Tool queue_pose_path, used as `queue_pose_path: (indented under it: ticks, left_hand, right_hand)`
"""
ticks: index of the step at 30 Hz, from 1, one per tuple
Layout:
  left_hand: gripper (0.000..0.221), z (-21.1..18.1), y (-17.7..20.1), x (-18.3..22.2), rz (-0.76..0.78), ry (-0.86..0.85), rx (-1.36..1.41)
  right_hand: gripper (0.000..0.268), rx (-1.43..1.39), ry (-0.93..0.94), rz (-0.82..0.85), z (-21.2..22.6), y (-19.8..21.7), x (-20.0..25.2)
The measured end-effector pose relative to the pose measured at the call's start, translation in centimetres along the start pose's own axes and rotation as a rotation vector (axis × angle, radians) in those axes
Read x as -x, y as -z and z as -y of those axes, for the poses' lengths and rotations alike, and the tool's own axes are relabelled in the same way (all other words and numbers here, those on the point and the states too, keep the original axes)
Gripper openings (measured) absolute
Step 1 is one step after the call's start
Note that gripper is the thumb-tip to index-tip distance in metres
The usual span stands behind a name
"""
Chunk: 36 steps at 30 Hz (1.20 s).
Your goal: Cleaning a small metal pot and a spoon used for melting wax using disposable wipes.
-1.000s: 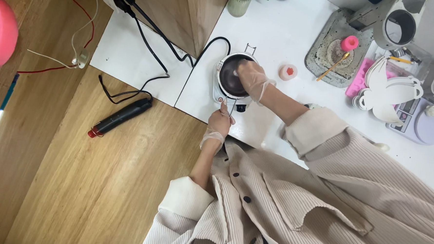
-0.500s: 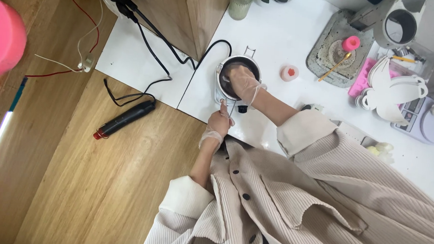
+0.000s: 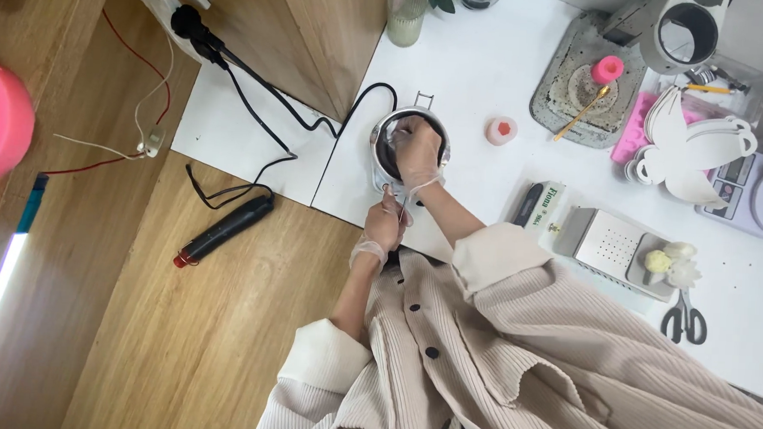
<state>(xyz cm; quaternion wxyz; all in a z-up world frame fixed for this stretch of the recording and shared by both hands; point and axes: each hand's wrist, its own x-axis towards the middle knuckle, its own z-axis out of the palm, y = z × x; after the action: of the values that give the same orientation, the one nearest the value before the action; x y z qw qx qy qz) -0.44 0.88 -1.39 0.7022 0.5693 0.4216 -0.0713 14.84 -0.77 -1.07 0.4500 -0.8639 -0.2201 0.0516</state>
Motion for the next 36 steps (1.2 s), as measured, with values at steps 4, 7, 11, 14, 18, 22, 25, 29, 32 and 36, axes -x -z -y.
queue_pose_path:
  ticks: [4, 7, 11, 14, 18, 22, 25, 29, 32, 36]
  left_hand:
    - [0.076, 1.1, 0.8, -0.8, 0.012, 0.008, 0.104]
    - [0.077, 0.3, 0.8, 0.0, -0.001, 0.019, 0.032]
    - [0.077, 0.4, 0.4, -0.8, 0.008, -0.003, -0.005]
    - [0.077, 1.5, 0.8, -0.6, 0.014, 0.057, 0.060]
    - [0.079, 1.8, 0.9, -1.5, 0.008, -0.021, 0.015]
    - [0.079, 0.8, 0.3, -0.5, 0.037, -0.016, -0.030]
    - [0.080, 0.0, 0.4, -0.5, 0.015, 0.002, -0.062]
    - [0.077, 1.6, 0.9, -1.9, 0.020, 0.023, 0.023]
    - [0.078, 1.2, 1.1, -1.4, -0.017, 0.037, 0.071]
    - [0.081, 0.2, 0.4, -1.0, 0.053, 0.048, -0.040]
  right_hand:
    - [0.018, -0.016, 0.183, 0.357, 1.5, 2.7, -0.1]
    - [0.018, 0.042, 0.356, 0.488, 0.8, 2.5, -0.3]
    - [0.012, 0.030, 0.193, 0.245, 0.0, 0.3, -0.2]
    - [0.012, -0.003, 0.028, 0.071, 0.7, 0.1, 0.2]
    - [0.015, 0.272, 0.319, 0.476, -0.5, 0.7, -1.4]
    - [0.010, 0.318, 0.201, 0.408, -2.8, -1.6, -1.5]
    - [0.016, 0.037, -0.071, 0.041, -2.4, -3.1, -0.4]
    - [0.022, -0.031, 0.053, 0.221, 0.6, 1.4, 0.1]
    - [0.022, 0.037, 0.251, 0.555, 0.8, 1.9, -0.4]
    - [0.014, 0.043, -0.006, 0.232, -0.3, -0.8, -0.1]
